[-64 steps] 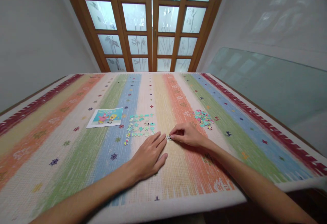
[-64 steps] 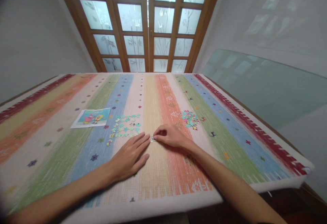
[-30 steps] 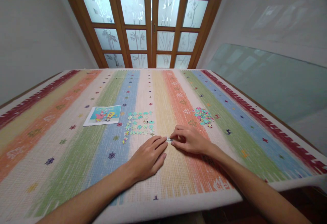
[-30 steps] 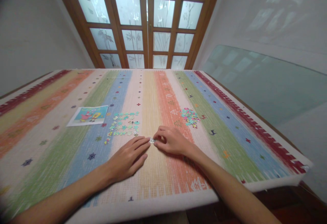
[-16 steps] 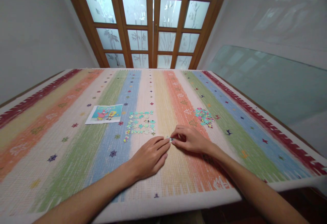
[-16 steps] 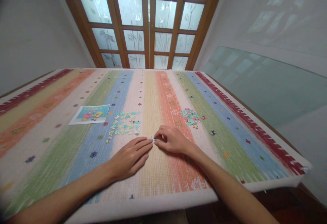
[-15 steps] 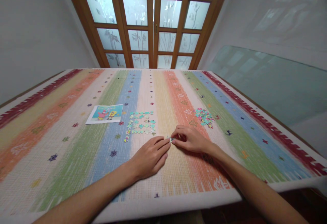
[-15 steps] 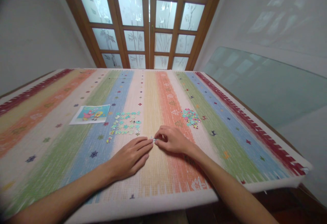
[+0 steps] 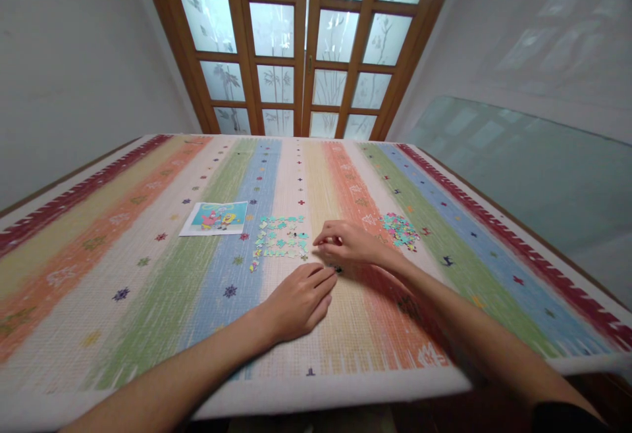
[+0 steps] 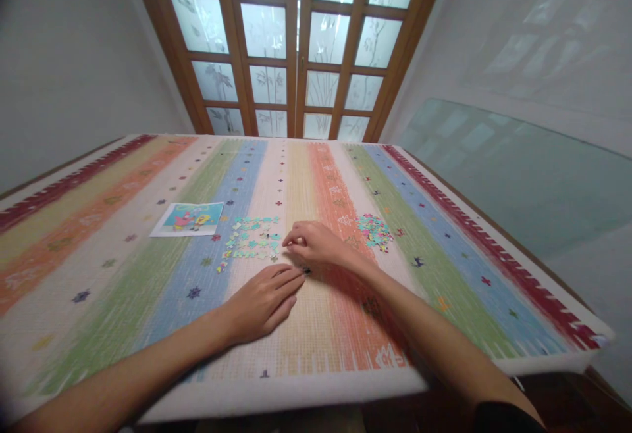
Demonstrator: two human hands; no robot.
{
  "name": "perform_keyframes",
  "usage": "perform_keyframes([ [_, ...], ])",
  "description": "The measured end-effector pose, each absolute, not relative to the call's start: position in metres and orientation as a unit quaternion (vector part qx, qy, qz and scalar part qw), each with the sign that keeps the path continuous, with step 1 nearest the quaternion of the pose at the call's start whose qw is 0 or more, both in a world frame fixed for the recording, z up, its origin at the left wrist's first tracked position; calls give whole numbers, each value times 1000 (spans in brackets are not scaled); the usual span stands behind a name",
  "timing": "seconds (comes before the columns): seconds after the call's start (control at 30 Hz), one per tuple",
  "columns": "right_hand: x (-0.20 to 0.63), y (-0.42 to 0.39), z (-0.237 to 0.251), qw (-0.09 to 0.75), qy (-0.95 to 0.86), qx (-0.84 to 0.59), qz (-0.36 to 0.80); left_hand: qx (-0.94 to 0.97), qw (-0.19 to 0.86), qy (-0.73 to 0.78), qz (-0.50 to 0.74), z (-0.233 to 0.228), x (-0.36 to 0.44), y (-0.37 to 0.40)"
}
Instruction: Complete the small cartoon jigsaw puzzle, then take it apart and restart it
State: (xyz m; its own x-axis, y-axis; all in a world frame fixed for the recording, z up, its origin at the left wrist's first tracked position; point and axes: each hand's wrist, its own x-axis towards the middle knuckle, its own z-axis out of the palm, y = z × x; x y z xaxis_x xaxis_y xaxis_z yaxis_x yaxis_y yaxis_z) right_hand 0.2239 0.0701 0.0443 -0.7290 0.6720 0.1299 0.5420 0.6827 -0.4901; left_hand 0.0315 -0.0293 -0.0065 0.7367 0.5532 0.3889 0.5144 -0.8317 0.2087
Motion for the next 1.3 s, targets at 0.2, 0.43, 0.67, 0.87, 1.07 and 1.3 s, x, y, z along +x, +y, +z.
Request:
perform_keyframes([
  [0.2,179,102,42,114,-928,-318,157,929,56,285,228,-8,30,-29],
  [0.43,158,115,41,46,-938,-316,133,929,61,284,229,-7,29,-31],
  [0.67,150,121,40,24,-936,-313,160,931,53,281,227,-9,28,-30],
  [0.87,147,122,40,41,-935,-294,193,929,67,279,232,-7,27,-29],
  [1.07,167,114,47,152,-915,-278,251,929,61,279,234,-8,27,-29],
  [1.3,226,85,42,213,-857,-342,321,927,64,278,243,-9,27,-29],
])
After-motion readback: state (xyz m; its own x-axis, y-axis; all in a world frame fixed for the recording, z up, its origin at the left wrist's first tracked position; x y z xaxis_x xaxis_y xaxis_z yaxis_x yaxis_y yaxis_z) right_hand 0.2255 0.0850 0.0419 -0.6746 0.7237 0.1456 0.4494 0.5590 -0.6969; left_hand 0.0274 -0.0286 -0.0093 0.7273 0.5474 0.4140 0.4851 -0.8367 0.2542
